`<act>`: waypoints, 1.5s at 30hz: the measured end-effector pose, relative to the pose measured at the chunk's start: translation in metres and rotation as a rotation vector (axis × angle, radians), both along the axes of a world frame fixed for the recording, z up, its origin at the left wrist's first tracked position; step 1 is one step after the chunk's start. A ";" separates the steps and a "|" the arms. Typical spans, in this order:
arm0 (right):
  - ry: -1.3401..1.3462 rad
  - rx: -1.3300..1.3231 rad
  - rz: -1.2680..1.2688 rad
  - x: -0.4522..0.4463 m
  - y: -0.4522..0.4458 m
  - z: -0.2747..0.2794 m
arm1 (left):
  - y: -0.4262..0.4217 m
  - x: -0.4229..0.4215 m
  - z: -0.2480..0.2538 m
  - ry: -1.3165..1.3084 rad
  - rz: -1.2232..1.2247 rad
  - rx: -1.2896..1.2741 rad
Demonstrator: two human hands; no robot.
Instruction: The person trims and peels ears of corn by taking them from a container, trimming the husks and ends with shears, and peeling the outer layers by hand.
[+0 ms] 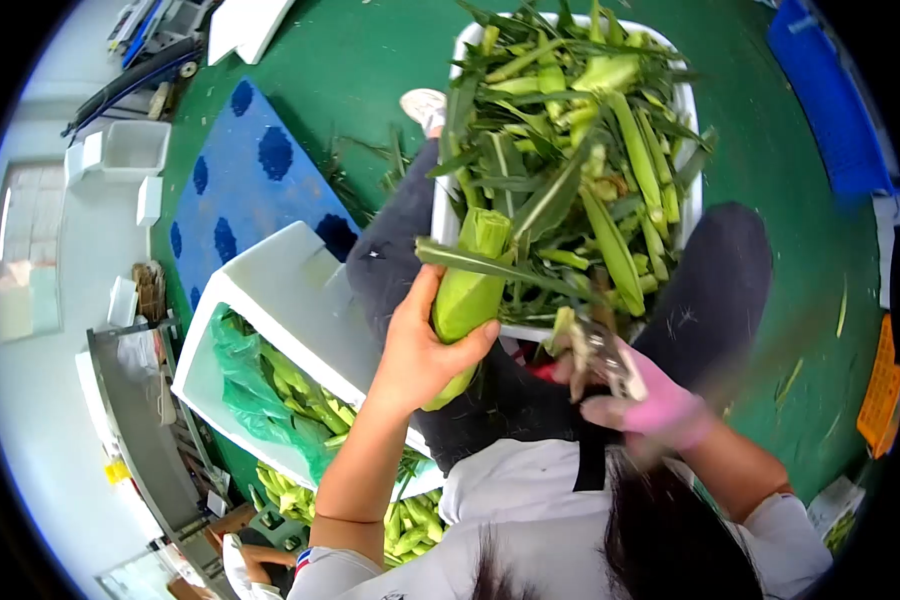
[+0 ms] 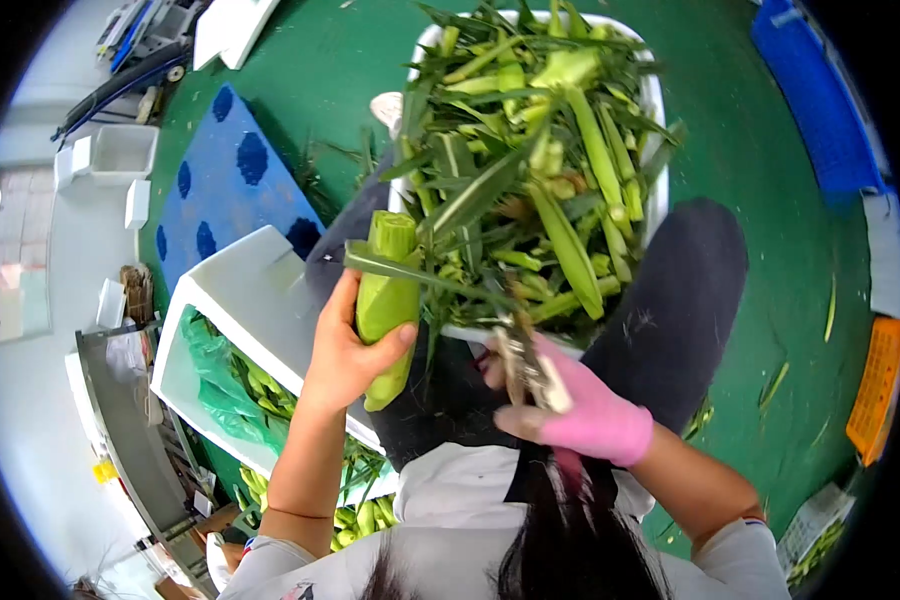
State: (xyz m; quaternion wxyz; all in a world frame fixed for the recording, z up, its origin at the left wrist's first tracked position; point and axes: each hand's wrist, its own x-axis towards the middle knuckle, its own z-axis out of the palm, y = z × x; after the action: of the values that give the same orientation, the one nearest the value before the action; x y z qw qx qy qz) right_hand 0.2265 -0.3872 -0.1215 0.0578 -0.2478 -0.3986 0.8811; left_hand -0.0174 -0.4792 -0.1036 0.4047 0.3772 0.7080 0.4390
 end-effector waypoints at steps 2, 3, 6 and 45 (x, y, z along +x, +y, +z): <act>-0.105 0.118 0.002 -0.015 0.000 -0.005 | 0.004 0.014 -0.002 -0.008 -0.086 -0.047; -0.109 0.233 -0.034 -0.024 0.003 -0.005 | 0.005 0.019 -0.007 -0.022 -0.129 -0.061; -0.179 0.029 -0.123 -0.033 0.019 -0.007 | 0.012 0.027 -0.005 -0.246 -0.048 -0.071; -0.335 0.300 -0.273 -0.016 0.019 0.025 | -0.001 0.034 -0.056 -0.088 0.300 0.401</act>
State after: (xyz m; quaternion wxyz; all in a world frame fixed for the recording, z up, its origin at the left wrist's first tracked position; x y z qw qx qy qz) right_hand 0.2104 -0.3682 -0.0962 0.1454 -0.4306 -0.4915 0.7429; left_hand 0.0170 -0.4801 -0.1597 0.2826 0.3213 0.6365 0.6417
